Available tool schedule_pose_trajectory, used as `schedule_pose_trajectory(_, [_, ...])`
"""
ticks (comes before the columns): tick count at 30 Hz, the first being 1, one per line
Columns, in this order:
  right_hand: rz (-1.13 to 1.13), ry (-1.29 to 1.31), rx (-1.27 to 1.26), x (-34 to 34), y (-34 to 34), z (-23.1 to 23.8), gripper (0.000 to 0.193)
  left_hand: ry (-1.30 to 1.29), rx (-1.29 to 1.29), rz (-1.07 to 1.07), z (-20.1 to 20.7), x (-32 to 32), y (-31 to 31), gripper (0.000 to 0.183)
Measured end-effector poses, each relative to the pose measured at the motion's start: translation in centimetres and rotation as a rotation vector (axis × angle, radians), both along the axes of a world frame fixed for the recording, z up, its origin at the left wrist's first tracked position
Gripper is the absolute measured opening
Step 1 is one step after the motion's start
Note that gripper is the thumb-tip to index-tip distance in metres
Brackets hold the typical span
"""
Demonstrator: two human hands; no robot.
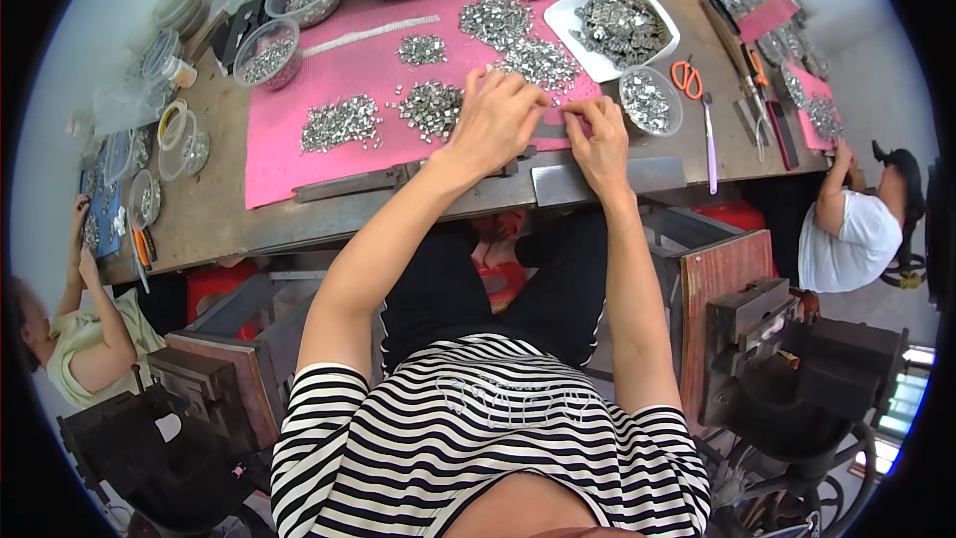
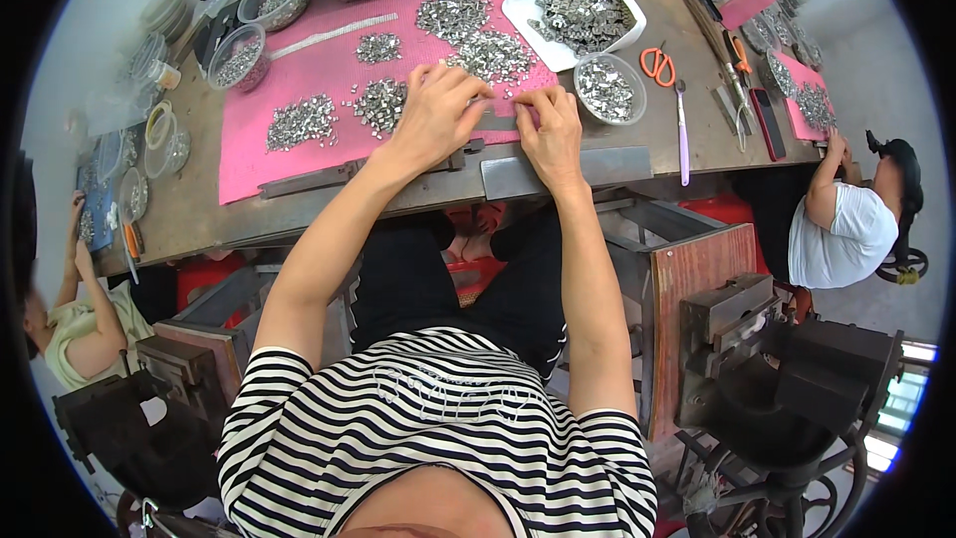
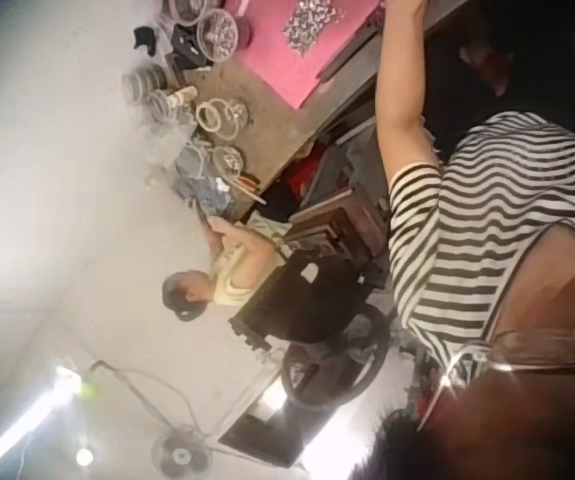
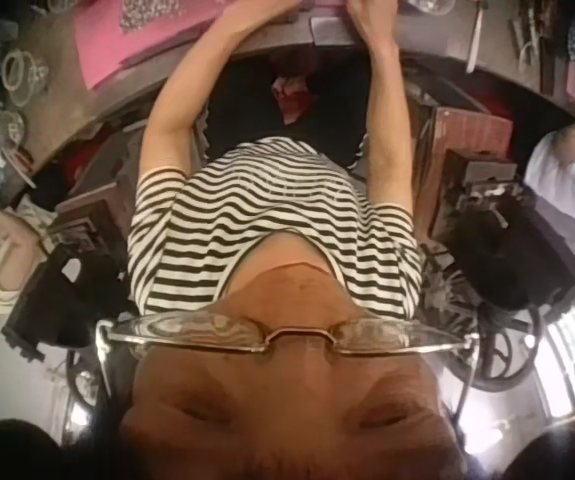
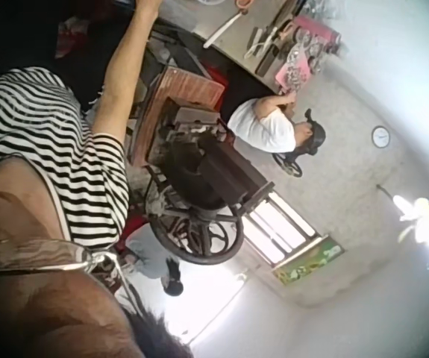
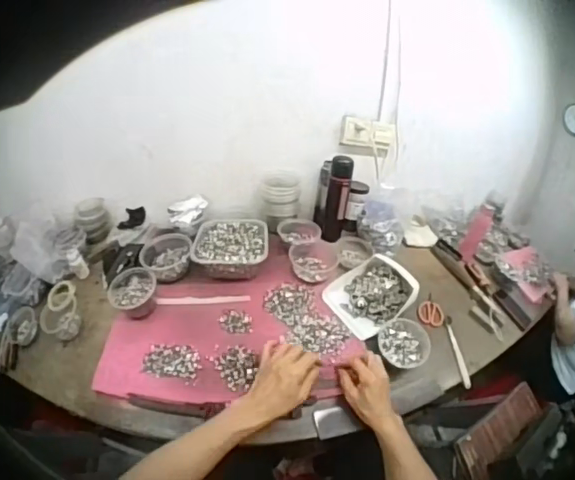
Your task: The person loads small metal pieces into a metal mold bar by hand on a workbench. The person then inserts the mold bar into a manual press machine and rotates the wheel to press the pieces before returning to the workbench to repeat the process.
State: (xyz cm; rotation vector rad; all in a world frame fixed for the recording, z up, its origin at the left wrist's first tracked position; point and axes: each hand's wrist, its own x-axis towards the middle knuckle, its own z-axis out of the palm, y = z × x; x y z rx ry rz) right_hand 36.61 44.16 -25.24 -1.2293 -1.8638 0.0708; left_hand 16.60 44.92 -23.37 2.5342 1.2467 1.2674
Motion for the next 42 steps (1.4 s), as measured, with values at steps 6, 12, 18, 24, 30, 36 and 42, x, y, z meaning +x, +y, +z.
schedule_pose_trajectory(6, [0.019,0.234,-0.212,0.8,-0.1,-0.5,0.013,0.08,-0.101,0.01,-1.0,1.1,2.1,0.012])
schedule_pose_trajectory(12, [0.031,0.119,-0.094,0.4,-0.2,-0.1,0.013,0.096,-0.123,0.023,-1.4,1.1,2.4,0.011])
schedule_pose_trajectory(18, [0.007,0.09,-0.06,0.4,-0.1,-0.2,0.011,0.034,-0.219,0.029,-0.4,0.8,2.6,0.011])
schedule_pose_trajectory(24, [0.004,0.123,-0.053,0.3,-0.2,-0.3,0.01,0.1,-0.139,0.08,-1.3,2.1,2.5,0.01])
schedule_pose_trajectory(30, [-0.002,0.069,-0.035,0.0,0.0,-0.6,0.012,0.184,-0.029,0.049,-1.3,2.7,2.5,0.01])
schedule_pose_trajectory(36, [-0.077,-0.075,0.046,-0.6,0.9,-1.0,0.009,0.163,-0.086,0.012,-0.2,1.5,2.2,0.008])
schedule_pose_trajectory(42, [0.091,0.139,-0.149,-1.5,-1.6,1.1,0.006,0.009,-0.187,0.079,2.3,-5.6,-3.4,0.007])
